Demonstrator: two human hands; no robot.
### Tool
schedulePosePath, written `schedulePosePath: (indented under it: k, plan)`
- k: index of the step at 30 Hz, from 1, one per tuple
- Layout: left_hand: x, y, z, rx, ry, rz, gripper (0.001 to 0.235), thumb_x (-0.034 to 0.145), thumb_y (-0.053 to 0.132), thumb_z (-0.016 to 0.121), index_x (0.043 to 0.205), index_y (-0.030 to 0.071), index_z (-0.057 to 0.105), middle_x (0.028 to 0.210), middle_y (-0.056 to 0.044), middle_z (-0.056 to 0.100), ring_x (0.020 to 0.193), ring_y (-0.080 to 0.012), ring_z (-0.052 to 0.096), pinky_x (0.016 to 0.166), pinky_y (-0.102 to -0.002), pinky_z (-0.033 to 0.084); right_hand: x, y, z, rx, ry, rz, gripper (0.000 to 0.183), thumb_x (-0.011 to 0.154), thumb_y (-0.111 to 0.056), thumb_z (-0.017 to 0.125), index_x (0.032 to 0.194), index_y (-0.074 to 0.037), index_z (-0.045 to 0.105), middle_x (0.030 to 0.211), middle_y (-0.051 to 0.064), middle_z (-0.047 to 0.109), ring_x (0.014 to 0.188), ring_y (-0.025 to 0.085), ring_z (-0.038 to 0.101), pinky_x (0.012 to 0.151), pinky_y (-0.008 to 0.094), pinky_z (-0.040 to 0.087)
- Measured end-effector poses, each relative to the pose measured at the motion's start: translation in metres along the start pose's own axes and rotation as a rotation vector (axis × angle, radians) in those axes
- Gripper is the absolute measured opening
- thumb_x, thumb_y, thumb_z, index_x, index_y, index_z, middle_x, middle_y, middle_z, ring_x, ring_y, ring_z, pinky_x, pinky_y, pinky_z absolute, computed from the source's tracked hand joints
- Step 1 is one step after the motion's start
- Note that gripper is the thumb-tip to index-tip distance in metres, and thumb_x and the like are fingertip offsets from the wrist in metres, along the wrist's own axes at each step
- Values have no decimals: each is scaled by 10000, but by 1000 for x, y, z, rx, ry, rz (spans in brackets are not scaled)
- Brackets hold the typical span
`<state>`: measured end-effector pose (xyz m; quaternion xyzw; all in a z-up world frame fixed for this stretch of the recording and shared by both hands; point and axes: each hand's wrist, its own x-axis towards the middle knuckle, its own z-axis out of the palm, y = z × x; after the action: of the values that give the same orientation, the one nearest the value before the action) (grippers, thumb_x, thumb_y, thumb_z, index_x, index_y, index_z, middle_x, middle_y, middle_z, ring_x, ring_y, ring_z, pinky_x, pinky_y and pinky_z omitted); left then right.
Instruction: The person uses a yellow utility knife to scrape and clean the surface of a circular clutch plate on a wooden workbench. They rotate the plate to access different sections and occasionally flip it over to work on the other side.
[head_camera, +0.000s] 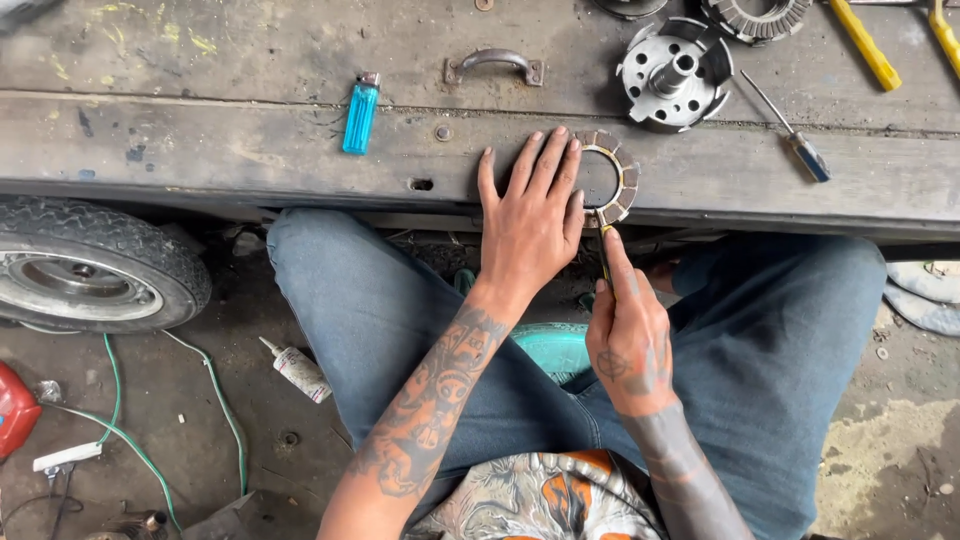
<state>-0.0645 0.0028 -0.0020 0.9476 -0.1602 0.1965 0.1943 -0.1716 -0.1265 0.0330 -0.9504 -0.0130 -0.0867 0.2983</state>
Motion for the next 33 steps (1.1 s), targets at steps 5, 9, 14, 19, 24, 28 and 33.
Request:
schedulePosePath:
  k: [5, 9, 14, 19, 24, 28, 33]
  plan:
    - [1, -1, -3, -4, -28, -5, 462, 1046, 298, 499, 1472, 138, 578, 1557, -93, 518, 1461, -280, 467, 1191, -681, 221, -5, 1, -1, 7, -27, 1, 572, 1057, -54, 512, 1615, -148, 426, 986, 145, 646, 844, 454, 641, 551, 461, 506]
    - [3, -1, -6, -17, -46, -10, 456, 1052, 290, 502, 1471, 129, 584, 1560, -95, 514, 1466, -280, 459, 1195, -683, 208, 0, -5, -3, 23, -26, 0, 557, 1062, -50, 513, 1608, -127, 428, 979, 176, 643, 846, 474, 634, 549, 480, 508]
    - [4, -3, -5, -5, -15, -5, 454, 1047, 292, 507, 1462, 127, 587, 1550, -98, 519, 1456, -283, 471, 1190, -684, 224, 8, -10, -5, 35, -32, -19, 562, 1077, -41, 495, 1623, -124, 391, 973, 156, 636, 845, 472, 632, 544, 468, 491]
    - [6, -4, -6, -7, 12, -3, 453, 1032, 296, 522, 1445, 129, 602, 1532, -103, 532, 1436, -289, 492, 1179, -691, 233, 7, -14, -8, 11, -26, -46, 555, 1071, -52, 507, 1613, -110, 407, 961, 177, 611, 854, 492, 615, 519, 469, 477]
    - [10, -2, -18, 97, -91, -2, 471, 1062, 357, 548, 1490, 161, 587, 1574, -21, 502, 1466, -214, 460, 1205, -633, 276, 3, -10, -6, 113, -16, -92, 505, 1064, 28, 454, 1565, 15, 393, 1281, 246, 644, 1057, 382, 660, 921, 422, 526]
    - [7, 1, -19, 67, -89, -1, 473, 1046, 340, 558, 1476, 146, 594, 1572, -35, 505, 1455, -225, 475, 1192, -638, 301, 1, -9, -5, 108, -6, -72, 503, 1053, 34, 463, 1553, 20, 410, 1287, 234, 660, 1067, 363, 664, 923, 411, 528]
    - [6, 1, -18, 57, -56, -3, 473, 1031, 328, 570, 1465, 142, 597, 1560, -41, 518, 1448, -233, 479, 1196, -641, 278, -3, -9, -8, 103, -29, -69, 514, 1061, 7, 461, 1572, -13, 405, 1216, 213, 666, 1009, 356, 664, 892, 416, 523]
